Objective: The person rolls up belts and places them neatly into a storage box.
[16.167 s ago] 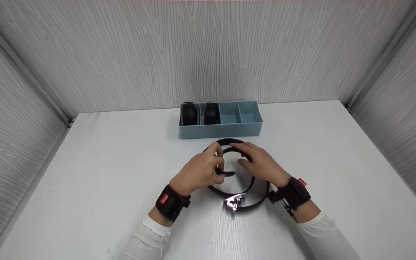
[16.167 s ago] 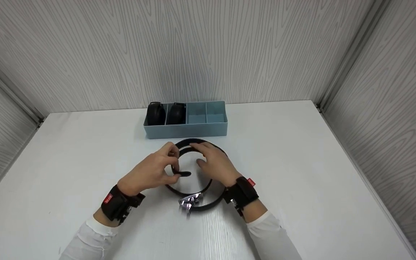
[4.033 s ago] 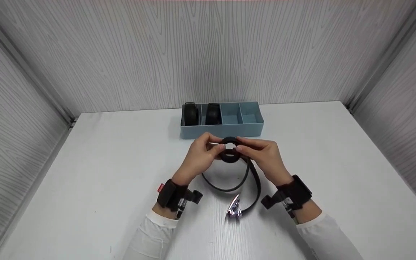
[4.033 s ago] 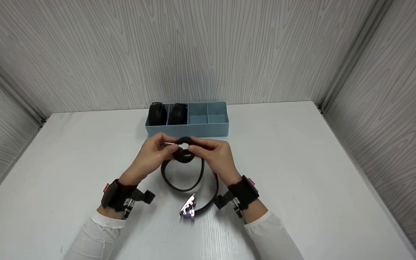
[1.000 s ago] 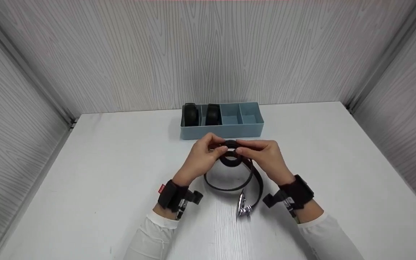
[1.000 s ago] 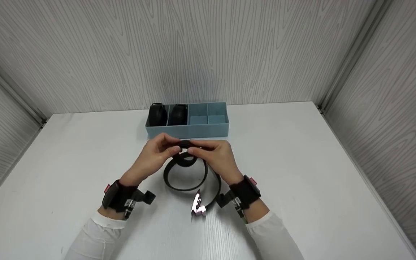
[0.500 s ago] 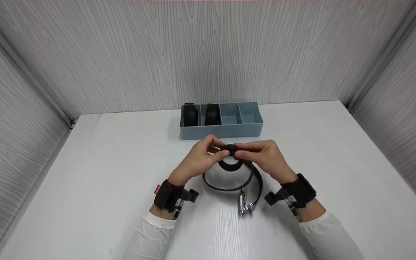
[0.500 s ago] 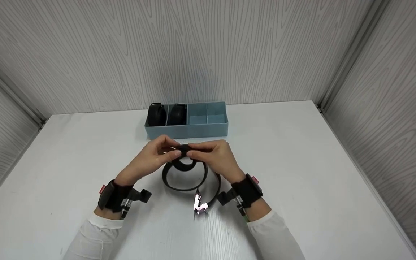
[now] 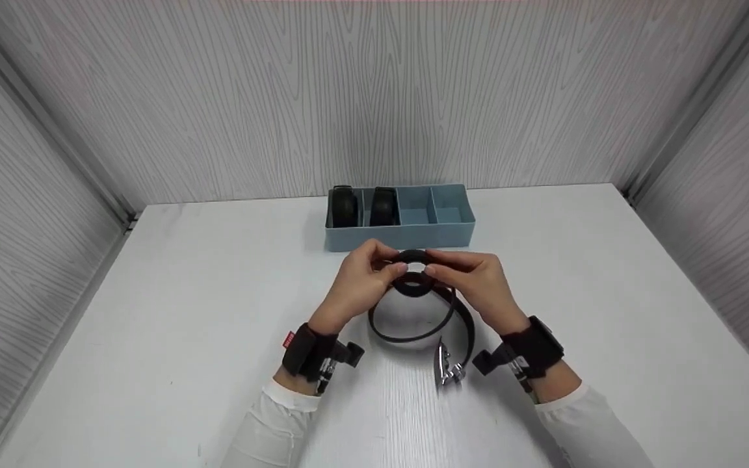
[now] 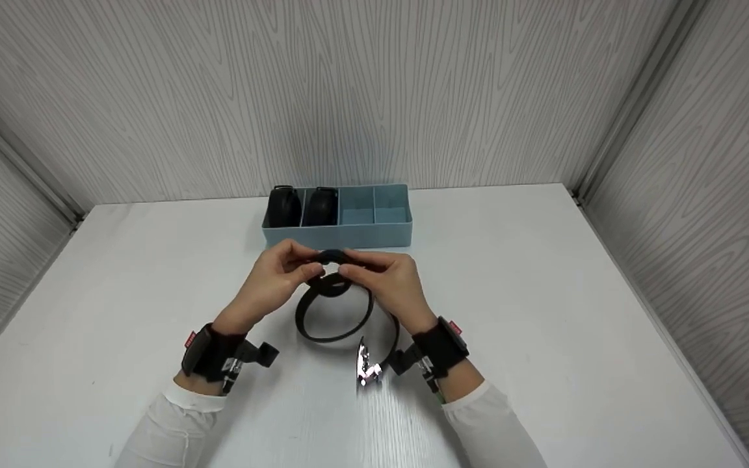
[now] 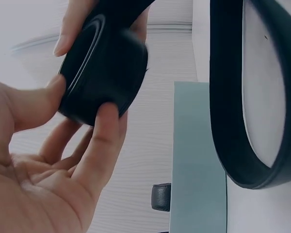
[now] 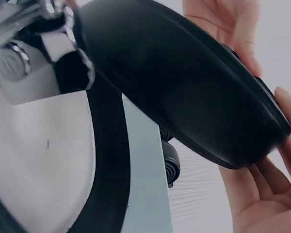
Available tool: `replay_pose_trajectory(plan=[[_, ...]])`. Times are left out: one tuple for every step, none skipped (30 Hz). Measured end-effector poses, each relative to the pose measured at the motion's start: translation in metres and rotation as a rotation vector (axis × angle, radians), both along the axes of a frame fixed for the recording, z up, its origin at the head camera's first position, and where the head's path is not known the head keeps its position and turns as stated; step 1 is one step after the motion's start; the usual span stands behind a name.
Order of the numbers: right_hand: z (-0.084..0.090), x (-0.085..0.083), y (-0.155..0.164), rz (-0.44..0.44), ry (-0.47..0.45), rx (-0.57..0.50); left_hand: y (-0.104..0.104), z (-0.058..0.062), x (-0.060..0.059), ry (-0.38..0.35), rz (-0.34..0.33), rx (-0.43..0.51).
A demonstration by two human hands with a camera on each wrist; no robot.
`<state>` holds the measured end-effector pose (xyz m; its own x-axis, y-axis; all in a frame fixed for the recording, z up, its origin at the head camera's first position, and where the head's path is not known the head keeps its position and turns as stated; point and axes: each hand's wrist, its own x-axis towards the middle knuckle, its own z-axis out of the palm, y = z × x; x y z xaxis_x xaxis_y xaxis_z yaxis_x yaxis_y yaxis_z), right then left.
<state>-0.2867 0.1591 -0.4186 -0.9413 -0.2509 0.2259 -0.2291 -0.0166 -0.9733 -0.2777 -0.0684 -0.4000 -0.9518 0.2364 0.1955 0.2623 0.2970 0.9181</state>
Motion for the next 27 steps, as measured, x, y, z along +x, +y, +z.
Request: replay_pose_trajectory(plan=[[0.0, 0.001, -0.001, -0.008, -0.002, -0.01, 0.0, 0.0, 0.0, 0.004, 0.014, 0.008], [-0.001, 0.001, -0.001, -0.013, -0.005, -0.017, 0.0, 0.0, 0.0, 0.006, 0.023, 0.016], [-0.001, 0.001, -0.001, -0.014, -0.01, -0.02, 0.0, 0.0, 0.0, 0.005, 0.023, 0.018], [-0.001, 0.001, -0.001, -0.014, -0.014, -0.017, -0.001, 0.0, 0.0, 0.005, 0.017, 0.017], [-0.001, 0.0, 0.0, -0.012, -0.016, -0.014, -0.001, 0.0, 0.0, -0.001, 0.006, 0.017], [-0.001, 0.0, 0.0, -0.007, -0.02, -0.012, -0.002, 0.001, 0.0, -0.008, -0.007, 0.016], [0.0, 0.0, 0.001, -0.001, -0.021, -0.009, -0.002, 0.001, 0.0, -0.015, -0.021, 0.015], [0.001, 0.0, 0.002, 0.013, -0.021, -0.005, -0.003, 0.002, 0.0, -0.02, -0.037, 0.012], [0.002, 0.0, 0.003, 0.029, -0.022, -0.001, -0.004, 0.003, 0.0, -0.027, -0.052, 0.005], [0.003, -0.001, 0.005, 0.046, -0.022, 0.01, -0.005, 0.004, 0.0, -0.029, -0.07, -0.004], [0.005, -0.001, 0.006, 0.063, -0.021, 0.024, -0.006, 0.004, 0.0, -0.032, -0.088, -0.016], [0.007, -0.001, 0.008, 0.077, -0.017, 0.047, -0.006, 0.005, 0.0, -0.034, -0.108, -0.03], [0.008, -0.001, 0.01, 0.091, -0.013, 0.074, -0.007, 0.006, 0.0, -0.033, -0.128, -0.047], [0.01, -0.001, 0.011, 0.105, -0.009, 0.108, -0.008, 0.006, 0.0, -0.032, -0.147, -0.065], [0.011, 0.0, 0.013, 0.113, -0.007, 0.142, -0.009, 0.006, 0.0, -0.031, -0.165, -0.081], [0.012, 0.0, 0.014, 0.12, -0.006, 0.175, -0.009, 0.006, 0.0, -0.03, -0.181, -0.094], [0.013, 0.0, 0.015, 0.125, -0.003, 0.203, -0.009, 0.005, -0.001, -0.033, -0.192, -0.099], [0.013, 0.0, 0.015, 0.132, -0.004, 0.22, -0.009, 0.005, -0.001, -0.034, -0.2, -0.1], [0.013, 0.0, 0.016, 0.137, -0.008, 0.227, -0.009, 0.004, -0.001, -0.033, -0.201, -0.098], [0.013, 0.0, 0.016, 0.138, -0.01, 0.229, -0.009, 0.003, -0.001, -0.03, -0.198, -0.094], [0.012, 0.0, 0.015, 0.133, -0.01, 0.223, -0.009, 0.003, -0.001, -0.026, -0.19, -0.087], [0.011, -0.001, 0.014, 0.125, -0.011, 0.206, -0.008, 0.002, -0.002, -0.022, -0.178, -0.08], [0.01, -0.001, 0.013, 0.115, -0.011, 0.182, -0.007, 0.001, -0.002, -0.018, -0.164, -0.07], [0.009, -0.001, 0.012, 0.098, -0.01, 0.157, -0.006, 0.001, -0.002, -0.011, -0.147, -0.063], [0.008, -0.001, 0.011, 0.078, -0.01, 0.128, -0.005, 0.001, -0.002, -0.006, -0.125, -0.054], [0.006, -0.001, 0.01, 0.057, -0.011, 0.093, -0.004, 0.001, -0.002, -0.002, -0.102, -0.041], [0.005, -0.001, 0.009, 0.036, -0.016, 0.058, -0.004, 0.0, -0.003, -0.002, -0.079, -0.026]])
